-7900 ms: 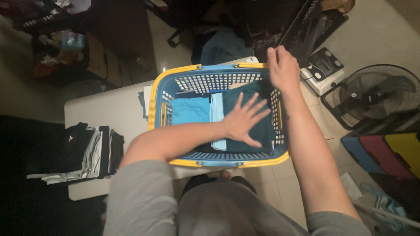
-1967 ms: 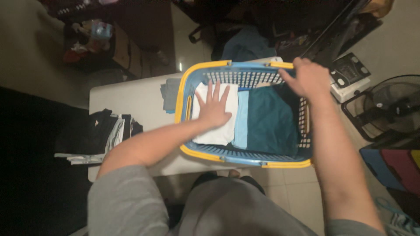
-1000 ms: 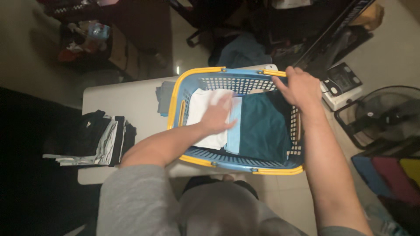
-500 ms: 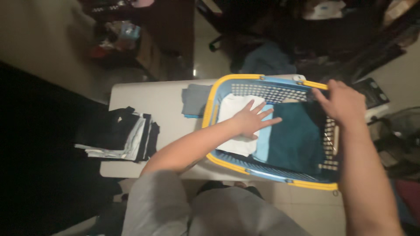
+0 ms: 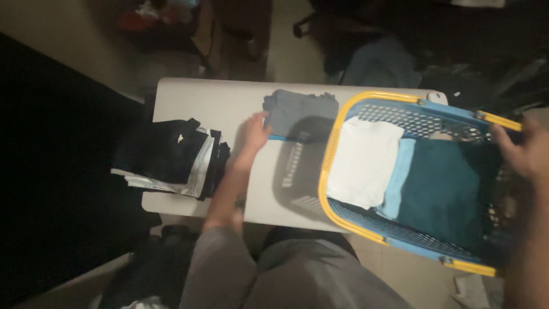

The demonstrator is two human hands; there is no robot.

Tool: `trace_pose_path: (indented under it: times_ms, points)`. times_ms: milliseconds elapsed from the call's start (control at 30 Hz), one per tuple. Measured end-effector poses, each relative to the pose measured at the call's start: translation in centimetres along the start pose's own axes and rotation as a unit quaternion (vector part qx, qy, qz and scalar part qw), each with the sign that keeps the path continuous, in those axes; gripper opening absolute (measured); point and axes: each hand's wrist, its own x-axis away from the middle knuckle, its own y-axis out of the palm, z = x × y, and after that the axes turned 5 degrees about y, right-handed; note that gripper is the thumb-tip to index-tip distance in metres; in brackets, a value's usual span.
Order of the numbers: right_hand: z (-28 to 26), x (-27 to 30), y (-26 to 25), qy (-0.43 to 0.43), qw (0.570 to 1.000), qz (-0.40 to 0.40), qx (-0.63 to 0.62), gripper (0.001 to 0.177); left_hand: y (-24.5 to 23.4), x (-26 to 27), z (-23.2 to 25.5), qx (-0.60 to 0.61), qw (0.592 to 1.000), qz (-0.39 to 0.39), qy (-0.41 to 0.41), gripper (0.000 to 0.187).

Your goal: The person folds various garments on a white table and places them into a blue and yellow laundry basket. They handle shirts and other clothing items one at a time, folding each before stacking them in the basket.

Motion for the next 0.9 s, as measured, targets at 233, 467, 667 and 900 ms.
trace_pose_path:
  times_ms: [233,467,667,900]
  points:
    - [1.8,0.6,0.6,-0.033,0.993,0.006,-0.114,0.043,8.9,2.3,-2.0,-0.025,0.997,-0.018,-0.07,0.07]
    - [1.4,1.1,0.3,-0.028,0.998,0.023,-0.046,0.049,10.5,-0.1,-1.0,0.137,0.945,0.056,-0.291,0.05]
    - [0.6,1.5,-0.8,0.019,0.996,0.009,0.083,0.064,9.7,-2.5,-1.6,0.257,0.936,0.061,-0.232,0.027]
    - [-0.6,1.7,-1.1,0.02,0.993,0.01,0.116,0.064,10.9,-1.7,-0.7,0.425,0.86,0.107,-0.26,0.02]
